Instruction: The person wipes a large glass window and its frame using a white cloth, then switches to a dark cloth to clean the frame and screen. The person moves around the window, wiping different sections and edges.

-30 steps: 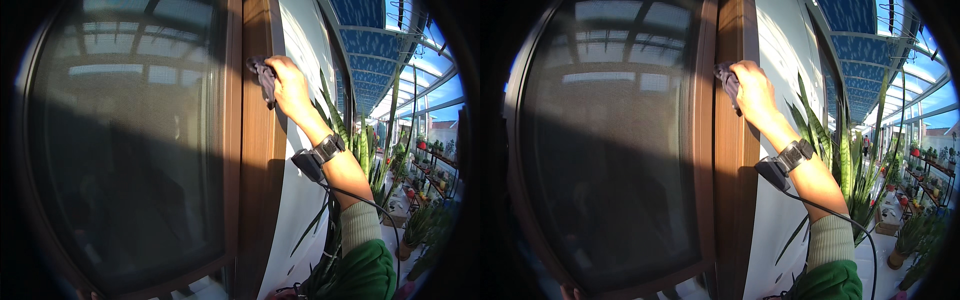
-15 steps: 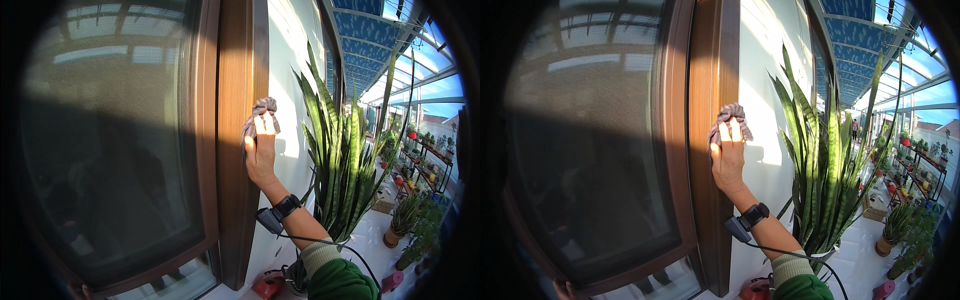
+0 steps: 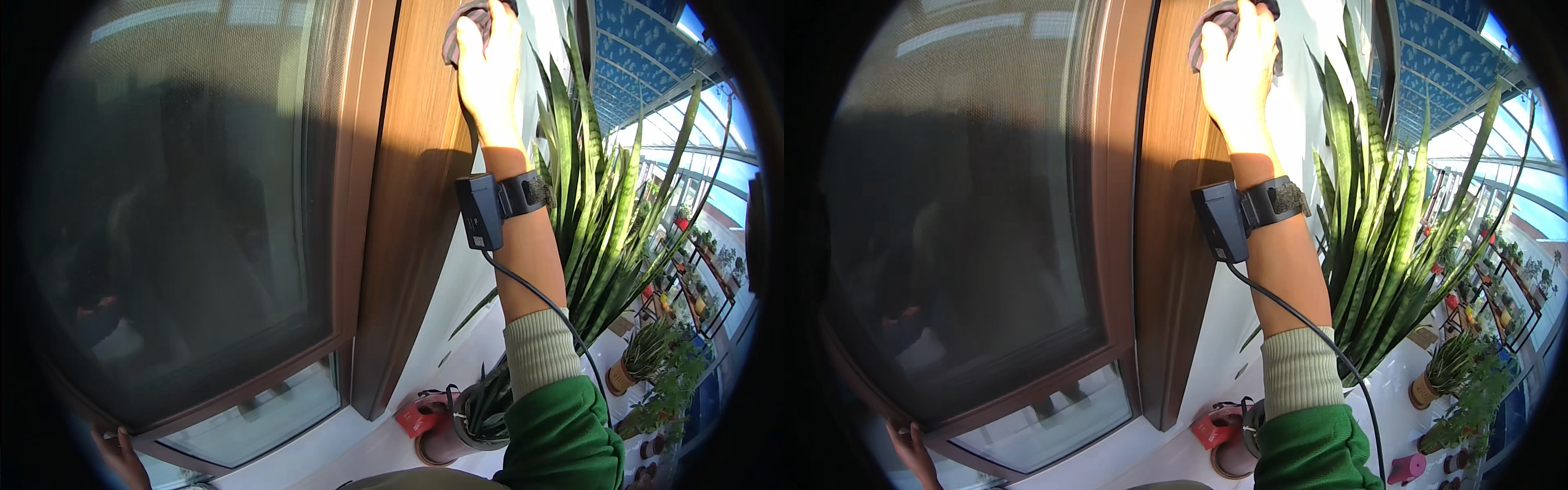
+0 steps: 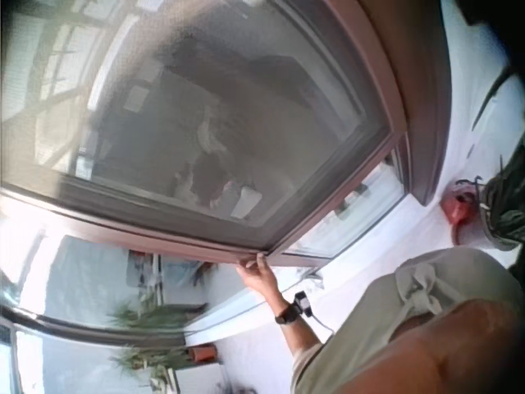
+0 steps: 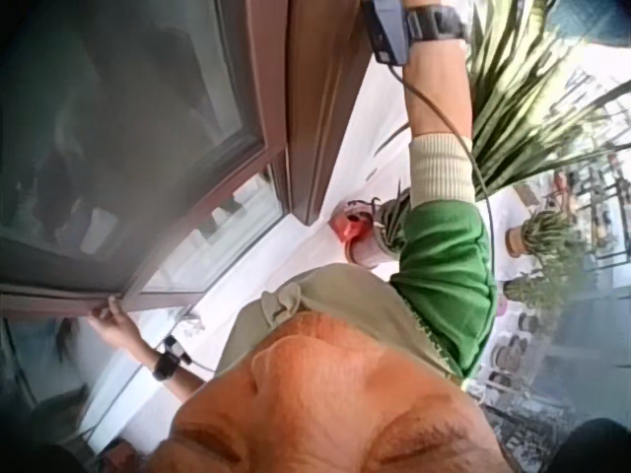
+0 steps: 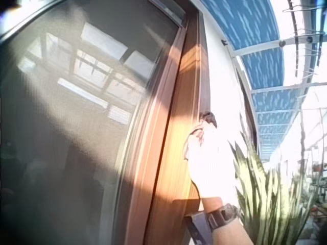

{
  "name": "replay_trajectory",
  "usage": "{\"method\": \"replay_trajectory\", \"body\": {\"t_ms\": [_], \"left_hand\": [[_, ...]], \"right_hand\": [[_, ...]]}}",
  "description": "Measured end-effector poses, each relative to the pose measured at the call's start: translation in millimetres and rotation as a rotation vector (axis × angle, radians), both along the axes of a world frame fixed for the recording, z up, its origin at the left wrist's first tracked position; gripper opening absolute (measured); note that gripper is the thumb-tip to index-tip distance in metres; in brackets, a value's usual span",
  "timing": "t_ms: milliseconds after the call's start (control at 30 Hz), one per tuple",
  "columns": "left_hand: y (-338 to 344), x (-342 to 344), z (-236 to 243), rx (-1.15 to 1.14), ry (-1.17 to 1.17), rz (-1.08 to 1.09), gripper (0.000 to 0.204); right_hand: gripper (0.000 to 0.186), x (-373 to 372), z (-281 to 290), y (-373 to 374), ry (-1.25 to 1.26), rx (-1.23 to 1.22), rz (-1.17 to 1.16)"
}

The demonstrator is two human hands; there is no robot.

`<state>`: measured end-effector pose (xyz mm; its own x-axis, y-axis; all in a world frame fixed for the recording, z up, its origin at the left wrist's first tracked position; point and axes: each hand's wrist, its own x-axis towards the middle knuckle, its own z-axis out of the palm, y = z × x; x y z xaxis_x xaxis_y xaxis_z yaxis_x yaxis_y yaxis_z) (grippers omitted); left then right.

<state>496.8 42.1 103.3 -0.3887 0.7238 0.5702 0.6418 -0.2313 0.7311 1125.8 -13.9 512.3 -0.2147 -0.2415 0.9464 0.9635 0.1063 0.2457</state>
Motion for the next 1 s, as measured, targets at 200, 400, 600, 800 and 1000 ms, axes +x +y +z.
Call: {"method": "replay_trajectory", "body": {"t_ms": [200, 400, 600, 800, 1000], "left_hand": [[3, -7, -17, -0.004, 0.064, -0.023, 0.050], [2, 0, -14, -0.039, 0.066, -0.007, 0.054], [7, -2, -22, 0.089, 0.043, -0.024, 0.054], [4, -9, -28, 0.045, 0.002, -0.074, 0.057], [1, -15, -26, -0.026, -0.082, -0.103, 0.056]], "right_hand": [[0.052, -17, -117, -6, 0.407, -0.255, -0.020], [0.053, -36, -279, -15, 0.406, -0.242, -0.155], [0.049, -66, -410, -33, 0.625, -0.393, -0.104], [0.032, -57, -270, -82, 0.487, -0.338, 0.001], [0.038, -54, -31, -48, -0.369, -0.173, -0.531]]}}
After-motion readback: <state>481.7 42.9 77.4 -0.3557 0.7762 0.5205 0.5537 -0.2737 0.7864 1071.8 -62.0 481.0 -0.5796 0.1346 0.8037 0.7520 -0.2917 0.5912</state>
